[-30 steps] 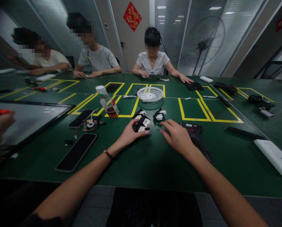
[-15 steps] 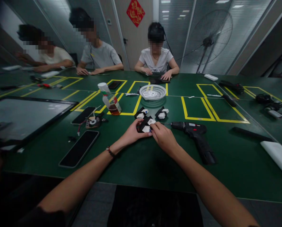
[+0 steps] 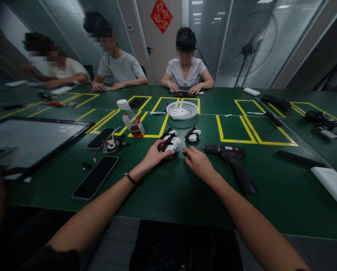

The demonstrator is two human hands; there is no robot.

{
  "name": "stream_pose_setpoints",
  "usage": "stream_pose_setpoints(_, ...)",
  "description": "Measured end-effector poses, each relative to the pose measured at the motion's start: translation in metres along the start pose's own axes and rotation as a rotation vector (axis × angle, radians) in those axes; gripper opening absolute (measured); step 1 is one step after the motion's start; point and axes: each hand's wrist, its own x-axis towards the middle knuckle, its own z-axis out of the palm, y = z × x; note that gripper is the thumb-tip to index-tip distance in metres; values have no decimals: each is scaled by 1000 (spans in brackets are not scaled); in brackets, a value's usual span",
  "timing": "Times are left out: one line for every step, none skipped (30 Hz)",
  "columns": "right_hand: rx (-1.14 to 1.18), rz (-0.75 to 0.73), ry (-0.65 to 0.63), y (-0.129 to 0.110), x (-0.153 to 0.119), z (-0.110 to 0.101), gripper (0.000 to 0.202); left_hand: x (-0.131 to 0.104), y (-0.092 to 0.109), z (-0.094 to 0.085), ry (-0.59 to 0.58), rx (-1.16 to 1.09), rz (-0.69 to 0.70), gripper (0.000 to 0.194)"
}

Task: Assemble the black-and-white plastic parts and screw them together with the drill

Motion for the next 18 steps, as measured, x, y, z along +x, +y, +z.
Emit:
stream_pose_setpoints(-22,-1,-22,1,-1,-1,36,0,2,0,-8,-100,-41,66)
stream_pose_setpoints(-43,-7,-43,2,-1,-1,35,-1,5,1,-20,-190,-77,62)
stream_pose_setpoints(-60,-14,-57,3,-1,-1,32,-2,7,1,-36,-262,-107,57)
stream_pose_setpoints(-72,-20,-67,3,-1,-1,29,-3,9,2,-57,-317,-135,51)
stream_pose_setpoints(-78,-24,-74,4,-1,-1,27,-4,11,2,-81,-358,-161,44)
stream_pose_setpoints(-77,-23,-75,4,-1,-1,26,-5,12,2,-107,-390,-185,39)
stream_pose_setpoints(-70,-20,-71,5,-2,-1,26,-6,13,3,-133,-412,-205,34)
stream_pose_setpoints(-59,-15,-65,6,-2,-1,27,-7,14,3,-153,-428,-219,32)
stream_pose_setpoints(-47,-8,-56,7,-3,0,29,-8,14,3,-168,-437,-226,31)
stream_pose_setpoints(-34,-2,-48,8,-3,0,31,-8,14,4,-181,-441,-229,31)
stream_pose_setpoints(-22,6,-41,10,-4,1,32,-8,14,4,-190,-443,-230,31)
stream_pose_setpoints(-12,13,-36,11,-4,1,31,-8,13,4,-196,-443,-230,32)
stream_pose_setpoints(-3,21,-34,12,-5,2,29,-8,12,4,-202,-442,-231,32)
stream_pose_setpoints(3,29,-31,13,-5,3,27,-8,11,4,-205,-444,-230,33)
stream_pose_setpoints(6,36,-29,14,-4,4,25,-8,10,4,-209,-447,-228,33)
stream_pose_setpoints(7,41,-25,14,-4,5,23,-7,9,4,-212,-453,-226,33)
stream_pose_setpoints(8,45,-20,14,-4,6,21,-7,8,4,-214,-459,-228,33)
stream_pose_setpoints(10,48,-16,14,-3,6,19,-6,7,4,-215,-465,-234,33)
